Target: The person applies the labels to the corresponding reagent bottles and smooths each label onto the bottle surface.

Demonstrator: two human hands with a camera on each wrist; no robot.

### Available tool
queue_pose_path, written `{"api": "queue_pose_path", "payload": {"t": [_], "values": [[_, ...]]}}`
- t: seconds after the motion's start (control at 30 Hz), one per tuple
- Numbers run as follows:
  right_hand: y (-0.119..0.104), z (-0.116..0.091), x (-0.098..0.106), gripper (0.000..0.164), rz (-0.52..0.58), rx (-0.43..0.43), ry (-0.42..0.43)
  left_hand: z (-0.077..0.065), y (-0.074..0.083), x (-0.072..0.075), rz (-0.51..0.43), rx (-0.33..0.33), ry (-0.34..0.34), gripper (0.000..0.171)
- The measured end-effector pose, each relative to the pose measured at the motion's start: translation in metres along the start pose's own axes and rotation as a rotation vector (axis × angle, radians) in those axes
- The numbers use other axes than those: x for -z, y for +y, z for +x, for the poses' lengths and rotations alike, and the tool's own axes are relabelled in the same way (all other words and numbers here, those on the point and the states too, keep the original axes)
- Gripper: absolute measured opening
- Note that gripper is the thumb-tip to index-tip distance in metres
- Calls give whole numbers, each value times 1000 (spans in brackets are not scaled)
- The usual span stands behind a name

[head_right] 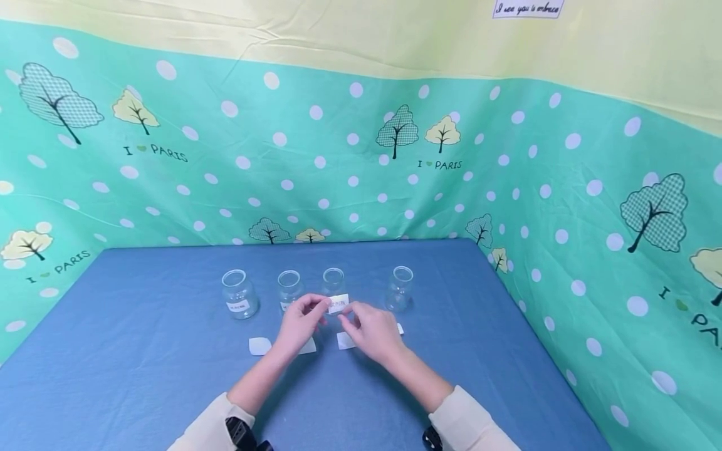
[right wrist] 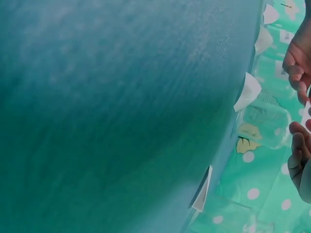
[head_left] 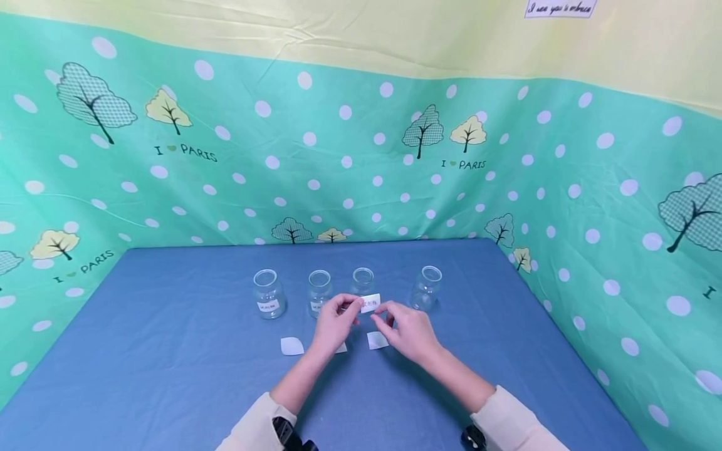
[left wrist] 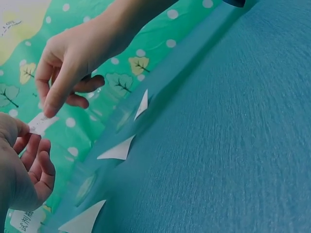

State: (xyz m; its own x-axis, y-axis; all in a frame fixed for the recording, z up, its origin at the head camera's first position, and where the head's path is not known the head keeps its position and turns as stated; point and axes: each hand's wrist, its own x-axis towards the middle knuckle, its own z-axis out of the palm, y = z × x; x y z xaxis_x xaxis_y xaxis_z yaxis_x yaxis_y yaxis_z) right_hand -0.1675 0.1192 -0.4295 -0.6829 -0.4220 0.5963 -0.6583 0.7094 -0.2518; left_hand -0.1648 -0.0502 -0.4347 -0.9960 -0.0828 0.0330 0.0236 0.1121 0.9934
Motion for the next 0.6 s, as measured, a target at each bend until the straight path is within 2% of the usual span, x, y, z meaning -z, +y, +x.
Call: {"api": "queue_pose_path", "payload": {"t": [0.1, 0.3, 0.43, 0.6], "values": [[3, 2, 1, 9, 53, -135, -7, 1, -2, 0, 15, -4, -5, 22], [7, 10, 1, 9, 349, -431, -114, 0, -7, 2, 31, -12, -11, 21], [10, 12, 0, 9, 464, -524, -179, -1, -8, 3, 42, -29, -16, 22], [13, 12, -1, 10, 510, -555, -210, 1, -12, 4, 100, -62, -14, 23]]}}
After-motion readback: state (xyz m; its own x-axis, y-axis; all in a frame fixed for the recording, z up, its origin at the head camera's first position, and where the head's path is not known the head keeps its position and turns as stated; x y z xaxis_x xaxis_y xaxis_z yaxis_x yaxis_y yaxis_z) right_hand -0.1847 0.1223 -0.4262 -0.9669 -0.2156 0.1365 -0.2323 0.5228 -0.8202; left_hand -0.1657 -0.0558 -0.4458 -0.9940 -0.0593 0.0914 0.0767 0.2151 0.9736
